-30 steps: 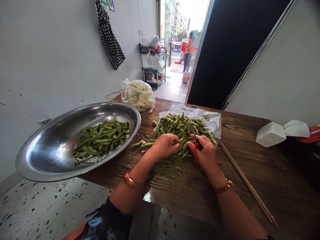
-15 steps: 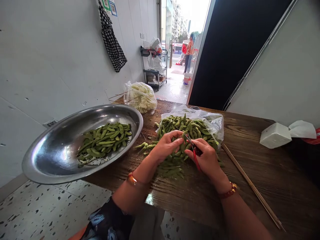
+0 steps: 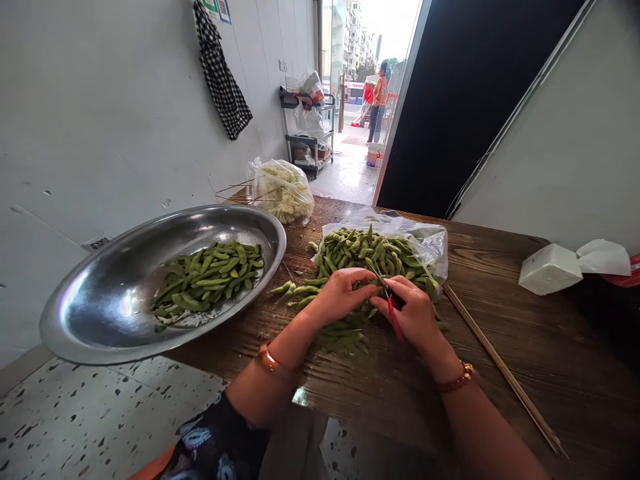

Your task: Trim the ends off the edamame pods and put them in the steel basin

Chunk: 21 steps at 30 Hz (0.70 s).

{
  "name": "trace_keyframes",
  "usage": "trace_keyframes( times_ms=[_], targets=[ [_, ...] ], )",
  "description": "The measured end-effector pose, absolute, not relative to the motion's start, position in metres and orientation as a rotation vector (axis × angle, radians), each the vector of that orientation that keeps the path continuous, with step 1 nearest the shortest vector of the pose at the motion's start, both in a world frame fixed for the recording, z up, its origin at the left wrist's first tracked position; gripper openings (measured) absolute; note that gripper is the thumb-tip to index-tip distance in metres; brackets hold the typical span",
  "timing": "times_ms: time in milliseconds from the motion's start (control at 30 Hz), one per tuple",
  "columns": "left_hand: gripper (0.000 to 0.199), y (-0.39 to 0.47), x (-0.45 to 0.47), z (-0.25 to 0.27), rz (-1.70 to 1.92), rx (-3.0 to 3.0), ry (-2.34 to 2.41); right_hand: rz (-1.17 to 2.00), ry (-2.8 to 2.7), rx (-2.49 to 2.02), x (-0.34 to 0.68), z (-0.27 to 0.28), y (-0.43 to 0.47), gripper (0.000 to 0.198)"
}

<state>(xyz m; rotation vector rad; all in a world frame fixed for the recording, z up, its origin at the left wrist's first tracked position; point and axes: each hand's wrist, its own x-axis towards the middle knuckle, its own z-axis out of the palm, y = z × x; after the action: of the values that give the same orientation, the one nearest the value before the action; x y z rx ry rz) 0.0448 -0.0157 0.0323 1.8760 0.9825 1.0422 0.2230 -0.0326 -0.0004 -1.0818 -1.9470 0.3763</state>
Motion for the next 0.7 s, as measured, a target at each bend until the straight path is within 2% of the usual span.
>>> trace_keyframes(
  times_ms=[433, 700],
  targets=[
    [0.012, -0.008, 0.032, 0.03, 0.967, 2.039, 1.02, 0.4, -2.068, -1.155, 0.226, 0.002, -0.031, 0.023],
    [0.011, -0.007, 0.031, 0.03, 0.936, 1.924, 1.021, 0.478, -2.111, -1.183, 0.229, 0.004, -0.032, 0.02]
  ],
)
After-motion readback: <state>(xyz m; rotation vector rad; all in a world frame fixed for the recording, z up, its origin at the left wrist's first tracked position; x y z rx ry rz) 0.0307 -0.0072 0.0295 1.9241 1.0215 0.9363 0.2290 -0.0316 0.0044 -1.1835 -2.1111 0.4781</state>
